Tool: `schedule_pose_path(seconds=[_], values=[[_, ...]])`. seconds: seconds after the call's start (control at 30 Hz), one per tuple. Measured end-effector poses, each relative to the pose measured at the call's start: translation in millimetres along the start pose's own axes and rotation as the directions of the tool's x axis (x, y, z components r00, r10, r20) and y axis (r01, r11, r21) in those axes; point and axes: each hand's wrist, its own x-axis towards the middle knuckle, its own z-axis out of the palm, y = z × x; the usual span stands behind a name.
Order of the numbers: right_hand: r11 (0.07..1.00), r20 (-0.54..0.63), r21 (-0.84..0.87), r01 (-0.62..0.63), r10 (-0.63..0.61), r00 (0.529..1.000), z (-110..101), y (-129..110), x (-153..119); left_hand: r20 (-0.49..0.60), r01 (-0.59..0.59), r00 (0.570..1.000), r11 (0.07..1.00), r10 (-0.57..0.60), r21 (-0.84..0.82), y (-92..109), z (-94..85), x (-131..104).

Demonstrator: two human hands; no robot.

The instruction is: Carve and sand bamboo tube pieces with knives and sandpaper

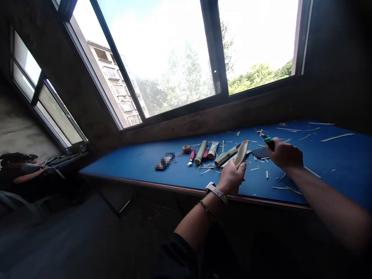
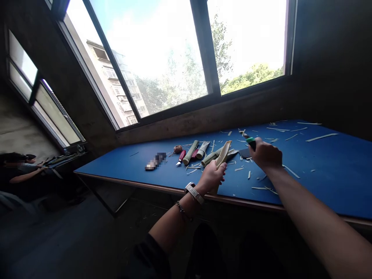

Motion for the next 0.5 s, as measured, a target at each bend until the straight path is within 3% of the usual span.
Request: schedule_pose_path(seconds=[0.1,0.2,0.33,0.5], values=[[0.995,-0.077,0.019,0.093,-0.091,0.993,-3,-6,-3,-0.108,-0.026,0.993,0.976,0.050,0.217,6,-1.4,10],[0.985,-0.044,-0.018,0.169,-0.169,0.985,0,-14,-4,-0.156,-0.049,0.982,0.935,0.110,0.350,14,-1.4,16],[0.973,-0.048,-0.077,0.218,-0.222,0.974,2,-21,-5,-0.164,-0.063,0.978,0.931,0.129,0.359,21,2.9,20],[0.975,0.011,-0.122,0.186,-0.186,0.982,-2,-29,-6,-0.197,-0.042,0.974,0.950,0.107,0.308,22,8.3,17]])
